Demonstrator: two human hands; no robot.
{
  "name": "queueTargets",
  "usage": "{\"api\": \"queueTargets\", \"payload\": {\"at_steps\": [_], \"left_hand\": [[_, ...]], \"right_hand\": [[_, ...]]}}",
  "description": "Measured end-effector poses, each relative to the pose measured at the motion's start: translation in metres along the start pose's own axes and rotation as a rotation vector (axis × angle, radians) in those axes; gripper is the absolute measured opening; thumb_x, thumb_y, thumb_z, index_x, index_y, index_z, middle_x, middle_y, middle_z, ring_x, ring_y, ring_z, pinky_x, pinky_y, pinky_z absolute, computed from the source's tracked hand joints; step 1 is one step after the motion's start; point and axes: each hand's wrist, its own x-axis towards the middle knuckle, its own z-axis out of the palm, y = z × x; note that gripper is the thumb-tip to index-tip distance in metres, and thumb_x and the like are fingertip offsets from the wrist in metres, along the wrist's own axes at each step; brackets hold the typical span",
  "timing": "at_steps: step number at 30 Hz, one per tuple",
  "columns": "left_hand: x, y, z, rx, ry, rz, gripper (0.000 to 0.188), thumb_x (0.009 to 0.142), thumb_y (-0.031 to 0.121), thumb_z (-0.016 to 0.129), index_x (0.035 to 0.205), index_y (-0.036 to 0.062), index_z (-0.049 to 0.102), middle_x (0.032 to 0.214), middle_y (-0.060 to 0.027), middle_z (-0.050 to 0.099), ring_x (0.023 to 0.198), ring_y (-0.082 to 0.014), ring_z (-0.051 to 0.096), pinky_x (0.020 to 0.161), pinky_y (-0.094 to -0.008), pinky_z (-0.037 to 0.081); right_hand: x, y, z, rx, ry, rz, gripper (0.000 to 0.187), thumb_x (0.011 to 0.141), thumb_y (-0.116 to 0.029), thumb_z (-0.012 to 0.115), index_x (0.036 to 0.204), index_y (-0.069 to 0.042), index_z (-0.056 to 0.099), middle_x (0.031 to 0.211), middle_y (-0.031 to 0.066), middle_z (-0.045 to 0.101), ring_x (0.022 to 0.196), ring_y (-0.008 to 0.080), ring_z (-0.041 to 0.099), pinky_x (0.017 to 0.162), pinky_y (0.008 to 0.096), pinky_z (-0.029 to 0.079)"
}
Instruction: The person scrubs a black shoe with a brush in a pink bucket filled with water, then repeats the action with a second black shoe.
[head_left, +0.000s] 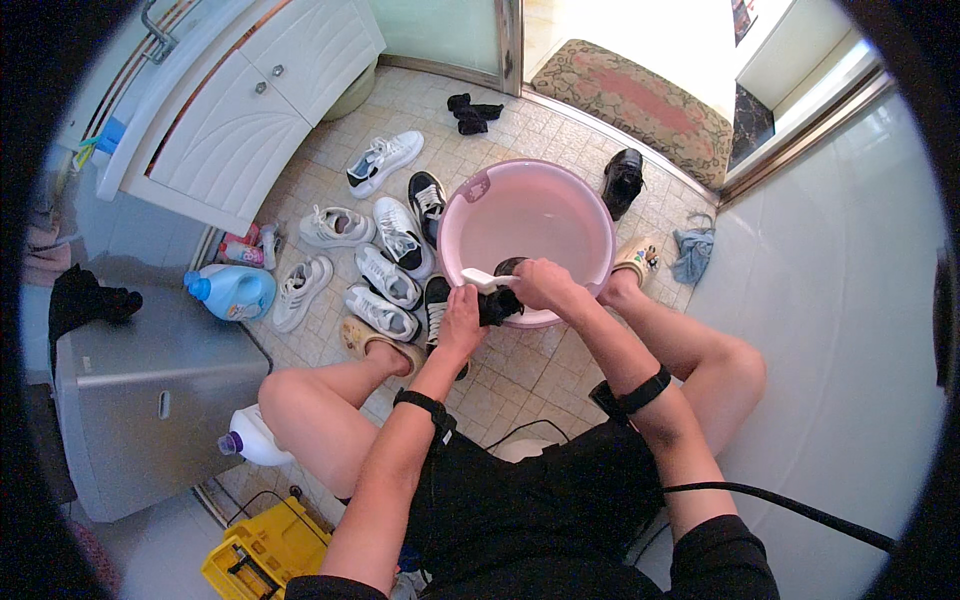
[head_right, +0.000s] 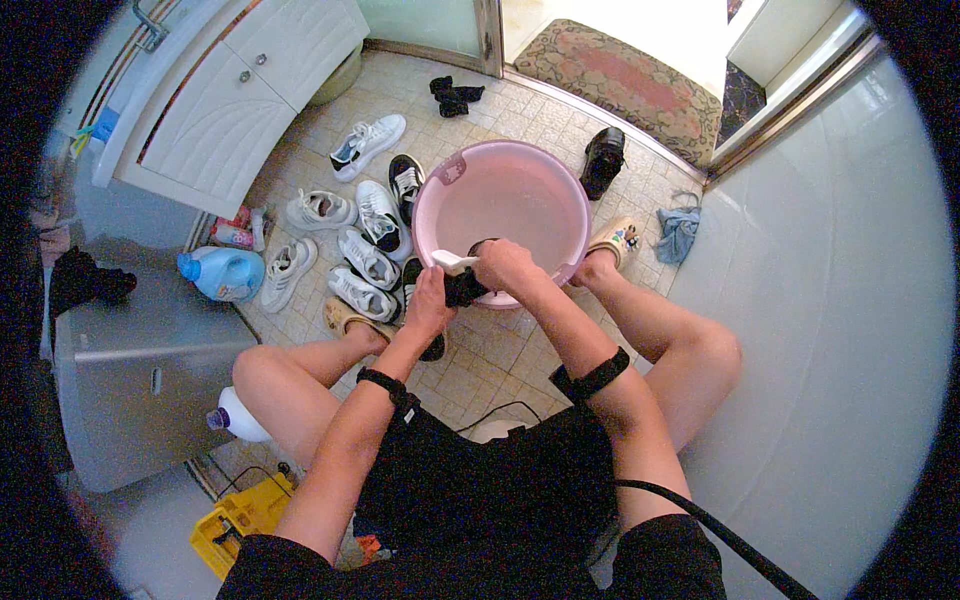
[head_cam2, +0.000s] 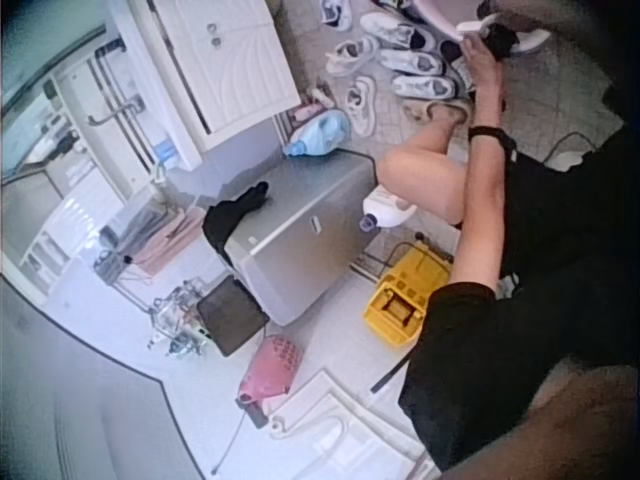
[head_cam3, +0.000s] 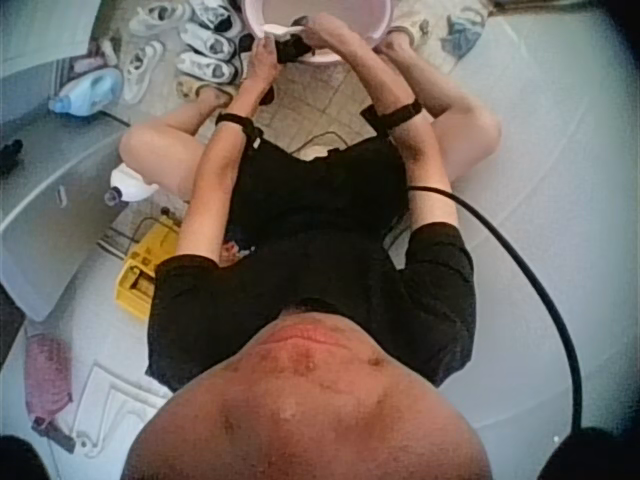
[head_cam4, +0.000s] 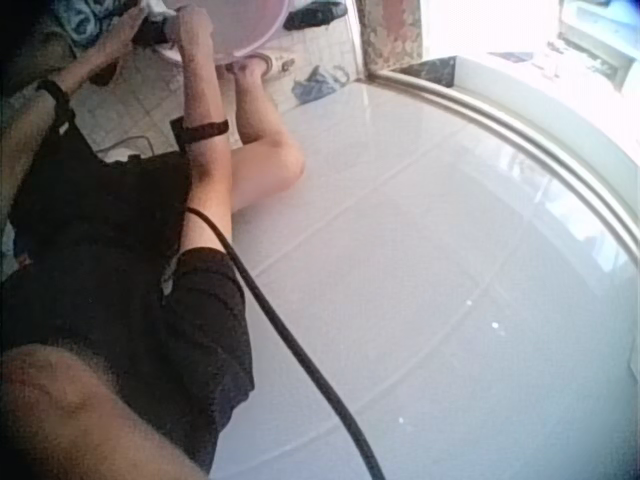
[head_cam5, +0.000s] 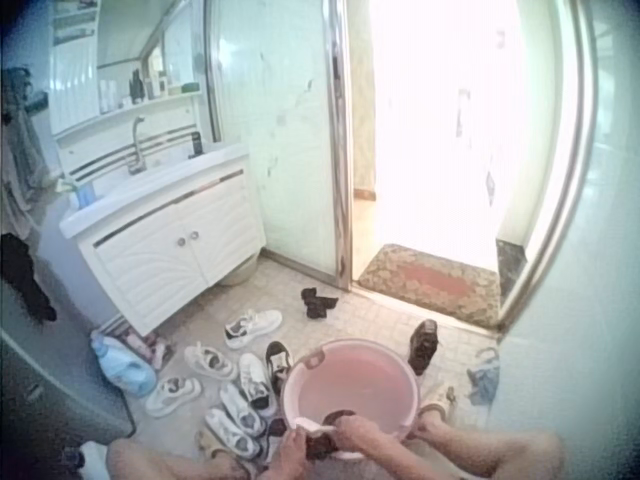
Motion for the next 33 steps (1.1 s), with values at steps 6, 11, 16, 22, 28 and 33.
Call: {"api": "queueTargets", "payload": {"at_steps": [6,11,16,22,28,33], "left_hand": [[0.004,0.004,0.001,-0.018,-0.105,0.028,0.075,0.061,0.009,0.077,0.121,-0.0042,0.034,0.122,-0.0259,0.043,0.12,-0.0425,0.04,0.102,-0.0443,0.037],[0.004,0.008,-0.002,-0.037,-0.031,0.016,0.068,0.058,0.003,0.076,0.114,-0.0008,0.039,0.115,-0.0202,0.047,0.115,-0.0382,0.043,0.099,-0.0421,0.039],[0.003,0.004,-0.004,-0.048,-0.077,0.004,0.069,0.063,0.009,0.077,0.119,-0.0011,0.037,0.114,-0.0235,0.047,0.115,-0.0413,0.043,0.097,-0.0447,0.039],[0.002,0.01,-0.009,-0.071,-0.139,-0.144,0.071,0.062,0.014,0.078,0.121,0.0011,0.04,0.116,-0.0231,0.047,0.11,-0.0431,0.045,0.092,-0.0472,0.04],[0.0,-0.013,-0.006,-0.173,-0.091,-0.362,0.083,0.061,0.034,0.08,0.126,0.0009,0.042,0.112,-0.0225,0.052,0.107,-0.0393,0.05,0.091,-0.044,0.042],[0.003,-0.01,-0.003,-0.171,-0.147,-0.369,0.083,0.062,0.04,0.079,0.125,0.001,0.043,0.109,-0.0216,0.053,0.105,-0.0383,0.052,0.091,-0.0434,0.043]], "right_hand": [[0.021,0.073,0.029,-0.035,0.082,0.207,0.027,0.085,-0.027,0.053,0.092,-0.005,0.068,0.091,0.0206,0.067,0.089,0.0375,0.064,0.077,0.045,0.052],[0.032,0.109,0.049,-0.038,0.195,0.206,0.025,0.08,-0.018,0.055,0.094,-0.004,0.07,0.092,0.0187,0.068,0.087,0.0344,0.067,0.075,0.043,0.054],[0.037,0.142,0.051,-0.228,0.203,0.223,0.023,0.082,-0.018,0.055,0.082,-0.001,0.069,0.084,0.02,0.068,0.078,0.0351,0.067,0.068,0.0429,0.055],[0.041,0.174,0.071,-0.175,-0.059,0.208,0.024,0.077,-0.017,0.058,0.093,-0.004,0.07,0.094,0.0157,0.069,0.089,0.0297,0.067,0.073,0.0406,0.054],[0.04,0.157,0.077,-0.162,-0.066,0.189,0.025,0.078,-0.017,0.056,0.093,-0.002,0.069,0.094,0.0171,0.068,0.088,0.0326,0.067,0.074,0.0433,0.054],[0.046,0.169,0.096,-0.083,0.145,0.222,0.026,0.079,-0.015,0.052,0.093,-0.001,0.069,0.093,0.0208,0.067,0.09,0.0344,0.066,0.078,0.044,0.053]]}}
